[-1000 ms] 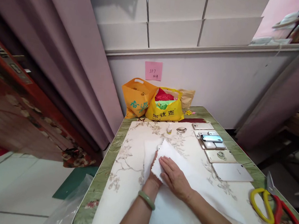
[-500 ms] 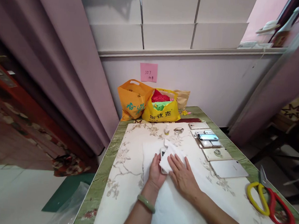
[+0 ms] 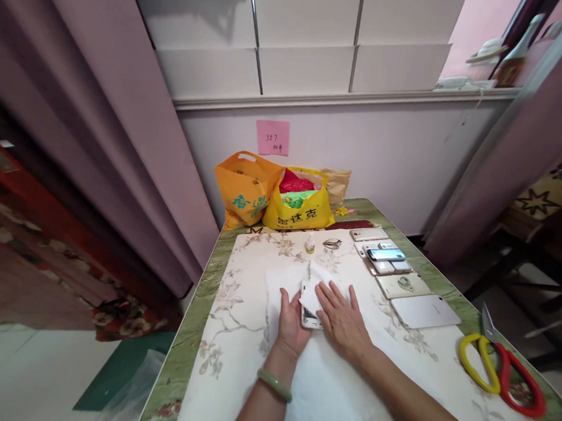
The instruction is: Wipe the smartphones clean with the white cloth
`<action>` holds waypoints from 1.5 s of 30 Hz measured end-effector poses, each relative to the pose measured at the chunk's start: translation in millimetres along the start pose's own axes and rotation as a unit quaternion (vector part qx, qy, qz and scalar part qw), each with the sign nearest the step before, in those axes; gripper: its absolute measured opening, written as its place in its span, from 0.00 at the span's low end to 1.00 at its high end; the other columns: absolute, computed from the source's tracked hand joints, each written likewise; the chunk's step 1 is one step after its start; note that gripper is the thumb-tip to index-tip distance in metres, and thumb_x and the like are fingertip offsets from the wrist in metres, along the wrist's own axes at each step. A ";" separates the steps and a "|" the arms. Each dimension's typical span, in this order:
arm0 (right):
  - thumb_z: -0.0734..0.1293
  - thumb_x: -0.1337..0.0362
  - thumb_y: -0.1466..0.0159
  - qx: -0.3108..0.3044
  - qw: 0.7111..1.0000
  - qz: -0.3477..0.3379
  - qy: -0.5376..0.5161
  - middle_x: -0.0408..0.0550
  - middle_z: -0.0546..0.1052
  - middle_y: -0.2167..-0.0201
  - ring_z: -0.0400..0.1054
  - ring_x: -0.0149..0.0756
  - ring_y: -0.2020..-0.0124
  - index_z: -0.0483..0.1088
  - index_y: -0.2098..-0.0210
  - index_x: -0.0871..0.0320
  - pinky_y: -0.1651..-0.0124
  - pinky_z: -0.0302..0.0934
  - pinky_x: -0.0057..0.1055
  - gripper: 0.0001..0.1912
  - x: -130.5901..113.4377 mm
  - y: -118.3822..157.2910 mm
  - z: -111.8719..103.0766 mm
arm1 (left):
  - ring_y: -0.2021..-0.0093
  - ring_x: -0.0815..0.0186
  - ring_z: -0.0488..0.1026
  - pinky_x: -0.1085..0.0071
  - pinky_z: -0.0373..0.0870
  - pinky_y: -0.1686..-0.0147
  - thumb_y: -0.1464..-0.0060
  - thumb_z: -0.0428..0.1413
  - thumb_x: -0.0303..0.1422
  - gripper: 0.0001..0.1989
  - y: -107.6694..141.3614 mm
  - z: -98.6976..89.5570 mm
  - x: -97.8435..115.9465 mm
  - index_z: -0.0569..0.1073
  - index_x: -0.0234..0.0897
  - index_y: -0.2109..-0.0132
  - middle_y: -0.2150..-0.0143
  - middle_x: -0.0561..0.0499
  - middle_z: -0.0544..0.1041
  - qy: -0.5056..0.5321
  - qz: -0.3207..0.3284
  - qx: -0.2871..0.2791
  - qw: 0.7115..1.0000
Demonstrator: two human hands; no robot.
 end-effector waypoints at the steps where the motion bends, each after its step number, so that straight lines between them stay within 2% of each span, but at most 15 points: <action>1: 0.51 0.58 0.28 0.006 1.000 -0.014 -0.001 0.47 0.56 0.32 0.44 0.46 0.30 0.49 0.31 0.53 0.32 0.28 0.60 0.26 -2.0 8.5 -2.0 | 0.40 0.49 0.68 0.52 0.61 0.40 0.42 0.46 0.56 0.34 0.6 -2.4 0.7 0.72 0.32 0.43 0.44 0.37 0.74 -0.005 0.001 0.003 1.000; 4: 0.52 0.61 0.28 -0.002 0.997 -0.077 -0.030 0.47 0.58 0.33 0.45 0.45 0.30 0.49 0.31 0.52 0.31 0.26 0.59 0.26 -12.0 28.5 -8.8 | 0.40 0.48 0.68 0.51 0.61 0.40 0.44 0.46 0.58 0.34 4.9 -15.9 2.2 0.73 0.37 0.43 0.43 0.39 0.74 -0.040 -0.013 0.040 0.998; 7: 0.52 0.57 0.28 -0.031 0.990 -0.114 -0.073 0.45 0.61 0.34 0.48 0.45 0.31 0.51 0.32 0.46 0.32 0.32 0.60 0.25 -18.9 23.6 -13.4 | 0.41 0.48 0.69 0.52 0.62 0.41 0.44 0.49 0.57 0.31 9.1 -26.0 2.0 0.74 0.40 0.45 0.45 0.41 0.76 -0.069 -0.036 0.076 0.994; 13: 0.50 0.56 0.28 -0.028 0.998 -0.014 -0.052 0.44 0.59 0.33 0.50 0.44 0.32 0.51 0.33 0.44 0.34 0.40 0.60 0.25 -1.4 -25.3 -6.5 | 0.42 0.52 0.70 0.58 0.64 0.42 0.41 0.48 0.54 0.30 4.0 -2.0 0.5 0.73 0.35 0.44 0.45 0.39 0.76 0.004 0.014 -0.007 1.000; 16: 0.52 0.56 0.28 -0.003 0.999 0.028 -0.027 0.45 0.60 0.34 0.50 0.46 0.32 0.54 0.33 0.46 0.34 0.38 0.61 0.24 9.9 -21.5 -4.2 | 0.42 0.50 0.70 0.54 0.64 0.42 0.43 0.47 0.56 0.34 2.4 2.7 -1.6 0.73 0.34 0.44 0.44 0.38 0.75 0.008 0.004 -0.017 1.000; 19: 0.56 0.56 0.30 0.027 0.999 0.007 -0.044 0.48 0.65 0.36 0.51 0.49 0.33 0.64 0.38 0.48 0.34 0.38 0.61 0.22 13.0 -1.5 -13.3 | 0.45 0.48 0.71 0.52 0.64 0.44 0.44 0.46 0.58 0.35 2.5 -1.5 -0.7 0.74 0.32 0.46 0.46 0.36 0.76 0.002 0.008 -0.013 1.000; 22: 0.58 0.54 0.31 0.030 0.989 -0.037 -0.138 0.46 0.73 0.43 0.62 0.45 0.39 0.73 0.48 0.47 0.35 0.50 0.51 0.17 11.1 9.7 -26.4 | 0.49 0.50 0.74 0.53 0.65 0.45 0.44 0.46 0.58 0.34 2.5 -5.6 1.1 0.75 0.31 0.50 0.52 0.37 0.79 -0.006 0.018 0.000 1.000; 25: 0.56 0.55 0.30 0.079 0.974 -0.013 -0.211 0.47 0.74 0.45 0.67 0.40 0.44 0.72 0.47 0.48 0.41 0.61 0.42 0.19 13.0 0.8 -33.6 | 0.52 0.52 0.76 0.54 0.67 0.46 0.43 0.47 0.57 0.32 2.3 -6.1 1.8 0.76 0.31 0.52 0.57 0.39 0.80 -0.005 0.021 0.011 1.000; 28: 0.56 0.54 0.30 0.149 0.972 0.024 -0.182 0.52 0.73 0.45 0.67 0.43 0.44 0.71 0.45 0.53 0.41 0.61 0.44 0.21 13.4 -11.7 -31.0 | 0.54 0.53 0.76 0.55 0.68 0.47 0.43 0.47 0.56 0.32 2.5 -6.3 1.8 0.76 0.31 0.53 0.59 0.39 0.80 0.003 0.021 0.015 1.000; 30: 0.58 0.51 0.31 0.163 0.975 0.020 -0.151 0.54 0.73 0.45 0.66 0.45 0.44 0.71 0.47 0.55 0.42 0.60 0.45 0.21 9.5 -12.7 -26.5 | 0.56 0.54 0.77 0.55 0.68 0.48 0.43 0.47 0.56 0.32 2.8 -7.5 2.3 0.76 0.32 0.53 0.60 0.40 0.80 0.001 0.026 0.018 1.000; 35: 0.62 0.46 0.35 0.116 0.988 -0.042 -0.097 0.54 0.76 0.53 0.70 0.44 0.52 0.73 0.54 0.56 0.49 0.60 0.38 0.22 3.5 4.6 -20.5 | 0.59 0.54 0.77 0.56 0.69 0.50 0.43 0.47 0.56 0.32 2.0 -9.0 3.2 0.76 0.32 0.53 0.62 0.41 0.80 -0.018 0.027 0.033 0.999; 38: 0.58 0.50 0.31 0.083 0.988 0.000 -0.126 0.49 0.78 0.63 0.72 0.37 0.62 0.75 0.61 0.54 0.57 0.62 0.32 0.19 14.4 6.7 -24.8 | 0.59 0.55 0.77 0.55 0.70 0.50 0.42 0.45 0.57 0.32 -0.1 -7.3 2.9 0.76 0.31 0.53 0.61 0.40 0.80 -0.022 0.030 0.040 0.999; 41: 0.61 0.49 0.34 0.145 0.958 0.119 -0.217 0.47 0.77 0.68 0.71 0.36 0.67 0.75 0.66 0.55 0.61 0.62 0.30 0.19 25.8 -1.0 -44.2 | 0.58 0.56 0.77 0.54 0.70 0.50 0.41 0.44 0.56 0.31 -1.5 -5.9 1.4 0.76 0.33 0.52 0.59 0.41 0.80 -0.030 0.033 0.038 0.998; 43: 0.64 0.47 0.37 0.195 0.910 0.193 -0.310 0.46 0.77 0.69 0.70 0.36 0.69 0.74 0.66 0.56 0.63 0.63 0.31 0.19 24.7 -8.4 -58.7 | 0.55 0.55 0.76 0.53 0.69 0.49 0.41 0.44 0.56 0.31 -1.2 -5.8 0.3 0.75 0.34 0.51 0.57 0.42 0.80 -0.035 0.034 0.033 0.998; 45: 0.63 0.45 0.36 0.174 0.860 0.206 -0.433 0.47 0.78 0.69 0.71 0.37 0.68 0.74 0.63 0.58 0.63 0.65 0.32 0.21 13.8 -19.2 -64.4 | 0.51 0.53 0.75 0.52 0.68 0.48 0.41 0.46 0.55 0.30 0.2 -6.5 -0.1 0.75 0.34 0.50 0.56 0.41 0.80 -0.041 0.038 0.029 0.998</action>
Point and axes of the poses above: each hand's wrist, its own y-axis away from the middle knuckle, its own z-axis out of the palm, x = y × z, the point moved 4 cm from there along -y, towards the middle knuckle
